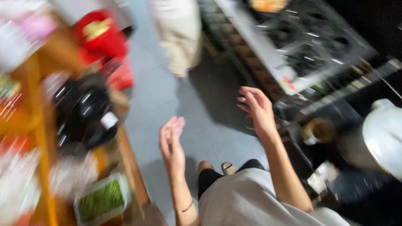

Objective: The person cooks food in small pans on a gas stove, then transfers the cooked items to a tray. They add chopped herbs to the food, open a refrigerator to store various containers of ingredients, and finally wash a cloth at a sink.

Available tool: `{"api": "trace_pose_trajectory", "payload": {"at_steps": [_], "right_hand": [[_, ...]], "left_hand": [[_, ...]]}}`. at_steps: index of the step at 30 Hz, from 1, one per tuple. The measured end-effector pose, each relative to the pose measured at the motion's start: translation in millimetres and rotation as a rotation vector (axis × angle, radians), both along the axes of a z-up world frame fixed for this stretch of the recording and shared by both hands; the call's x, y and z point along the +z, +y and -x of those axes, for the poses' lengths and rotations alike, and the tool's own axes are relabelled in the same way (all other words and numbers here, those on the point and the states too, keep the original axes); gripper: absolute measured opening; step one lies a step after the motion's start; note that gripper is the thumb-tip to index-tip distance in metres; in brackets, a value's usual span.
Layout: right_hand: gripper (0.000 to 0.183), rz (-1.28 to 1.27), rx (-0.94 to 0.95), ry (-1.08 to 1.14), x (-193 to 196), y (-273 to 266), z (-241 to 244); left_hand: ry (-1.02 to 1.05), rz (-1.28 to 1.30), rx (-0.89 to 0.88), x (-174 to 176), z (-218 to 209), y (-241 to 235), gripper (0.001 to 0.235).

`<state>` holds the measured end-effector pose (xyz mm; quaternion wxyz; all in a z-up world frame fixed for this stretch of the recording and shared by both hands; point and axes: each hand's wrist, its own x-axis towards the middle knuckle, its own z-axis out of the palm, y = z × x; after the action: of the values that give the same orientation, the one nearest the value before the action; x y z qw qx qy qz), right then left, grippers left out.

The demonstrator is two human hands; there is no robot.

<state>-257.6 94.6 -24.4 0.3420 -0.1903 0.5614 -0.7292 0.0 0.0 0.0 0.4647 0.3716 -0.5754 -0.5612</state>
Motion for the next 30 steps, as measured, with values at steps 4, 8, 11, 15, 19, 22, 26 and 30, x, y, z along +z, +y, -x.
{"api": "trace_pose_trajectory", "payload": {"at_steps": [4,8,11,15,19,22,26,30], "right_hand": [[0.030,0.005,-0.192,-0.034,-39.4,0.7,49.0],[0.030,-0.079,-0.393,-0.076,-99.1,-25.5,82.0],[0.030,-0.138,-0.504,-0.103,-128.8,-52.6,93.5],[0.030,-0.121,-0.649,-0.133,-125.1,-91.6,85.2],[0.031,-0.218,-0.781,-0.057,-113.7,-97.6,64.4],[0.033,-0.261,-0.883,0.069,-113.6,-94.6,49.2],[0.038,-0.262,-0.983,0.053,-123.1,-89.3,50.7],[0.048,-0.424,-1.161,0.119,-154.4,-89.6,93.1]], "left_hand": [[0.011,0.050,-0.179,21.9,42.4,-36.1,0.039],[-0.048,0.064,-0.227,33.5,68.6,-97.4,0.042],[-0.057,0.085,-0.315,21.3,84.5,-161.3,0.045],[-0.152,0.165,-0.548,25.2,117.9,-243.6,0.050],[-0.191,0.224,-0.746,30.4,181.1,-279.9,0.052],[-0.174,0.149,-0.811,24.2,216.7,-290.0,0.056],[-0.142,0.149,-1.024,19.1,272.9,-290.0,0.062],[-0.212,0.132,-1.226,16.2,337.8,-289.5,0.059]]}}
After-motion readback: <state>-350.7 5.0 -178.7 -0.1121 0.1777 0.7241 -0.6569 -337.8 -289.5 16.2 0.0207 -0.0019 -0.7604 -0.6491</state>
